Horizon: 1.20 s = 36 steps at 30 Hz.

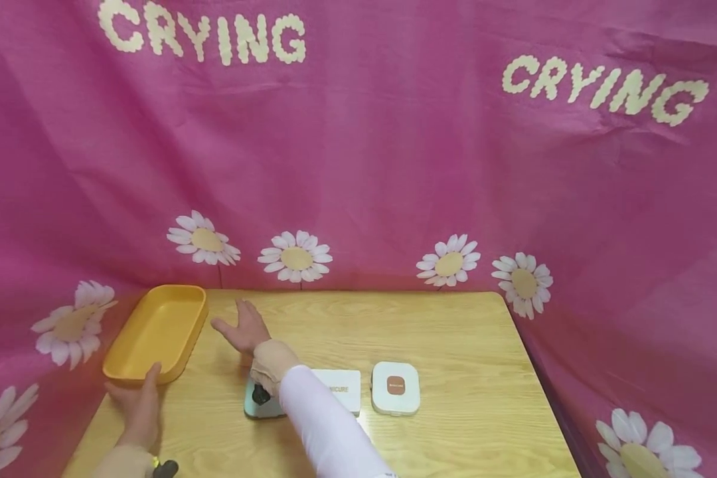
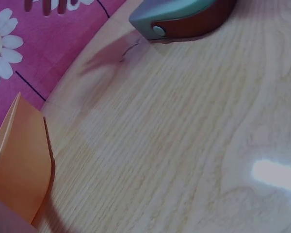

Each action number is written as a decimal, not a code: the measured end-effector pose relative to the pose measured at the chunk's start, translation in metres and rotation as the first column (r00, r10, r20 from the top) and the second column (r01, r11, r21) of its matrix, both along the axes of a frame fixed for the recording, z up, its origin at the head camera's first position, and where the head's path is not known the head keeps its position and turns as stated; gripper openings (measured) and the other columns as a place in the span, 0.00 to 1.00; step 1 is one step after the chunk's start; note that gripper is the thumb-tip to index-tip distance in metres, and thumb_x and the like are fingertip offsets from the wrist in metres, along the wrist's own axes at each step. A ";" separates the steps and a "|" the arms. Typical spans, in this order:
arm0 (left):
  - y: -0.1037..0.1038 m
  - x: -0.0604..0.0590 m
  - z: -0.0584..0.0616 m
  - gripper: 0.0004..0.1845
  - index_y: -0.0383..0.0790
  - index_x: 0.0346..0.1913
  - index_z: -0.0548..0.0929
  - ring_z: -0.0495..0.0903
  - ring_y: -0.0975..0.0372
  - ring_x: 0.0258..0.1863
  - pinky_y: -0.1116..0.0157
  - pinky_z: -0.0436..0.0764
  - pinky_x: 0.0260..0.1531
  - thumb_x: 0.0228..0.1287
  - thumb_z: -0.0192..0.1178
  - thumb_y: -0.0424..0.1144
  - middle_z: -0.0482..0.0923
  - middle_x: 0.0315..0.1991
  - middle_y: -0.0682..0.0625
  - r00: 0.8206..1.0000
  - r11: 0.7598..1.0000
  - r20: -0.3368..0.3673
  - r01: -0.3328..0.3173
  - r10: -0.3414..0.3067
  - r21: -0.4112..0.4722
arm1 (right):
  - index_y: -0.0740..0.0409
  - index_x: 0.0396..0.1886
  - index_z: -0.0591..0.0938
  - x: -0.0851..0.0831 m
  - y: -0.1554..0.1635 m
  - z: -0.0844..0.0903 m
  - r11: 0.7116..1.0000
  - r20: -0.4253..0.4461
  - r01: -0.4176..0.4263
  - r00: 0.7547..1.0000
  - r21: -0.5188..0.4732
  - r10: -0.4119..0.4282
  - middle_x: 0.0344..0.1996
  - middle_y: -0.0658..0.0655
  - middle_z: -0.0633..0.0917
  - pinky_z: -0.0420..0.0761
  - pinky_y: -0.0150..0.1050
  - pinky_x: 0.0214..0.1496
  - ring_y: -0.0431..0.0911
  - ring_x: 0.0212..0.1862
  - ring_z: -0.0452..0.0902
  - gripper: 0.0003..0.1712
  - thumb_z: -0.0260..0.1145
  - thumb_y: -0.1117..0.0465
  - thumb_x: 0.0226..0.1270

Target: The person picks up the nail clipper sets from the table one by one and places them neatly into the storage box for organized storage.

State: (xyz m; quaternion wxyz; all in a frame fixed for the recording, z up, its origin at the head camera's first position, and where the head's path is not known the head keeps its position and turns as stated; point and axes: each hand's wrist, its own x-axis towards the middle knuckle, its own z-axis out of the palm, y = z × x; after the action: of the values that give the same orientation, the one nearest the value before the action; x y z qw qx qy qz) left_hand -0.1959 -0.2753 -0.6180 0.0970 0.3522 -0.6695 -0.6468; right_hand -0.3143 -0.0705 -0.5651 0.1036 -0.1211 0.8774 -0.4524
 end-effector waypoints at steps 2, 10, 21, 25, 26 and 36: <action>0.002 -0.002 0.000 0.67 0.45 0.80 0.14 0.16 0.55 0.81 0.58 0.22 0.79 0.69 0.60 0.63 0.12 0.82 0.43 1.000 1.000 -0.014 -0.015 0.016 0.026 | 0.60 0.83 0.61 -0.001 -0.001 0.002 1.000 0.015 -0.002 1.000 0.013 0.001 0.80 0.61 0.65 0.60 0.43 0.83 0.52 0.81 0.58 0.46 0.61 0.40 0.76; 0.005 -0.014 0.007 0.64 0.50 0.82 0.19 0.22 0.65 0.82 0.67 0.29 0.79 0.70 0.61 0.61 0.14 0.84 0.50 0.984 0.970 -0.076 -0.143 0.160 0.196 | 0.62 0.83 0.59 -0.006 -0.011 0.015 0.999 0.028 -0.054 0.998 -0.008 0.054 0.80 0.62 0.65 0.60 0.42 0.83 0.53 0.82 0.57 0.46 0.58 0.40 0.78; 0.008 -0.014 0.001 0.64 0.49 0.81 0.17 0.22 0.64 0.82 0.66 0.30 0.80 0.71 0.62 0.56 0.14 0.83 0.50 0.982 0.966 -0.065 -0.159 0.176 0.206 | 0.61 0.83 0.61 0.002 -0.031 0.001 1.000 0.068 -0.028 0.997 -0.002 0.028 0.79 0.60 0.68 0.63 0.40 0.81 0.51 0.80 0.60 0.48 0.66 0.43 0.73; 0.011 -0.006 -0.007 0.64 0.45 0.80 0.16 0.21 0.62 0.82 0.66 0.29 0.79 0.72 0.62 0.52 0.14 0.83 0.46 0.981 0.968 -0.066 -0.168 0.183 0.186 | 0.60 0.83 0.61 0.008 -0.039 -0.008 0.998 0.062 -0.056 0.997 0.033 0.054 0.79 0.59 0.68 0.63 0.37 0.80 0.49 0.80 0.61 0.49 0.68 0.43 0.72; 0.011 -0.004 -0.010 0.64 0.44 0.81 0.17 0.22 0.62 0.82 0.67 0.29 0.79 0.71 0.63 0.51 0.15 0.83 0.45 0.980 0.971 -0.073 -0.173 0.187 0.164 | 0.60 0.83 0.61 0.009 -0.041 -0.010 0.997 0.053 -0.067 0.996 0.041 0.065 0.79 0.59 0.68 0.62 0.37 0.80 0.49 0.80 0.61 0.48 0.68 0.43 0.72; 0.002 0.001 -0.020 0.60 0.43 0.81 0.19 0.25 0.60 0.82 0.68 0.29 0.78 0.73 0.61 0.46 0.18 0.84 0.44 0.974 0.978 -0.090 -0.203 0.207 0.055 | 0.64 0.82 0.60 0.010 -0.060 -0.008 0.996 0.023 -0.087 0.996 0.022 0.087 0.79 0.61 0.67 0.60 0.37 0.82 0.50 0.81 0.58 0.48 0.66 0.44 0.73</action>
State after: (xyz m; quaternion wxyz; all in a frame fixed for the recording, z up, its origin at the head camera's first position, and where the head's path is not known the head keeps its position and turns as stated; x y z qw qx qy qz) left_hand -0.1945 -0.2730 -0.6379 0.1868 0.3903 -0.6094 -0.6644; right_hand -0.3039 -0.1302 -0.5729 0.1341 -0.1531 0.8752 -0.4388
